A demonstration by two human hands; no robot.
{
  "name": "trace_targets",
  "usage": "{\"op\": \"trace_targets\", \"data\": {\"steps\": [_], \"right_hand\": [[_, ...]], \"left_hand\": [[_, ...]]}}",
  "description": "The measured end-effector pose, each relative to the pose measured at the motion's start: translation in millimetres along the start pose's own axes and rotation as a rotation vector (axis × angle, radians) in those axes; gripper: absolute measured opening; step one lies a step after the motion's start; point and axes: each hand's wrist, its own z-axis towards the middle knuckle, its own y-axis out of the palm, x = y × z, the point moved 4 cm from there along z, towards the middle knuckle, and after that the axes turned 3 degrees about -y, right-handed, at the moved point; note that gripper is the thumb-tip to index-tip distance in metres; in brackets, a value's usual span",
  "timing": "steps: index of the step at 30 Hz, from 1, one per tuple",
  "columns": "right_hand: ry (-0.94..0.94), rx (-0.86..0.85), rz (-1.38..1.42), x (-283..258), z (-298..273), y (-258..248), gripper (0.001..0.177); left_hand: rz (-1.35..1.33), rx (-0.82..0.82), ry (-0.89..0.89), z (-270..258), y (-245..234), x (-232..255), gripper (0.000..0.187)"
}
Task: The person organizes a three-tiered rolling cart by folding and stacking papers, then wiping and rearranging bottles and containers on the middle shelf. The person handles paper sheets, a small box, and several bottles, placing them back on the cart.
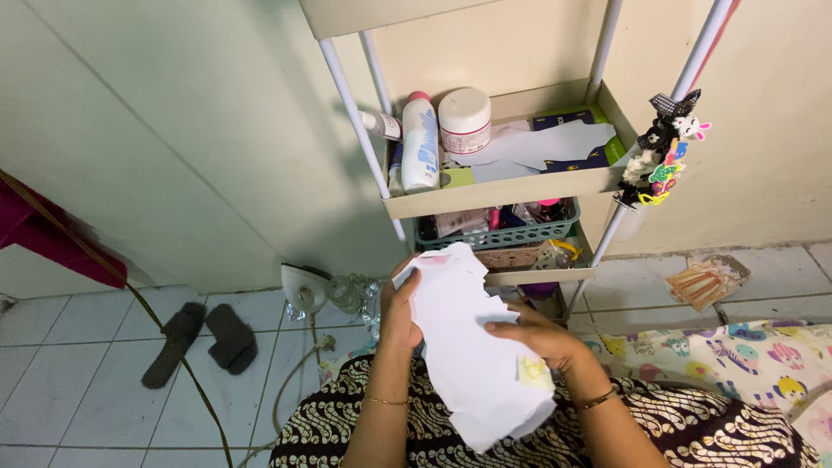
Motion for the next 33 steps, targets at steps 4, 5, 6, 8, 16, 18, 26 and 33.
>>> {"op": "trace_targets", "data": {"steps": [4, 5, 6, 8, 16, 18, 26, 33], "right_hand": [[-0.005, -0.071, -0.044, 13.0, 4.0, 5.5, 0.082], [0.000, -0.082, -0.076, 15.1, 4.1, 4.7, 0.082], [-0.012, -0.065, -0.114, 16.0, 3.8, 2.6, 0.082], [-0.038, -0.031, -0.190, 13.7, 2.5, -2.4, 0.082], [-0.218, 0.216, 0.089, -27.3, -7.4, -5.3, 0.052], [-0.264, 0.284, 0.113, -33.7, -9.9, -2.9, 0.046], [-0.306, 0.229, 0.207, -33.4, -9.6, 1.5, 0.045], [-0.290, 0.196, 0.165, -44.8, -21.3, 3.7, 0.052]], "left_hand": [[0.099, 0.144, 0.080, 11.0, -31.1, -17.3, 0.033], [0.133, 0.175, 0.096, 12.5, -35.6, -20.5, 0.030], [0.167, 0.208, 0.112, 13.0, -39.1, -22.0, 0.028], [0.182, 0.231, 0.095, 12.9, -39.7, -22.0, 0.032], [0.338, 0.025, -0.356, -18.9, 22.4, -14.2, 0.075], [0.453, -0.159, -0.431, -33.4, 40.1, -16.4, 0.084], [0.614, -0.205, -0.255, -35.6, 39.5, -1.1, 0.054], [0.562, -0.013, -0.081, -35.6, 45.8, 10.2, 0.047]]}}
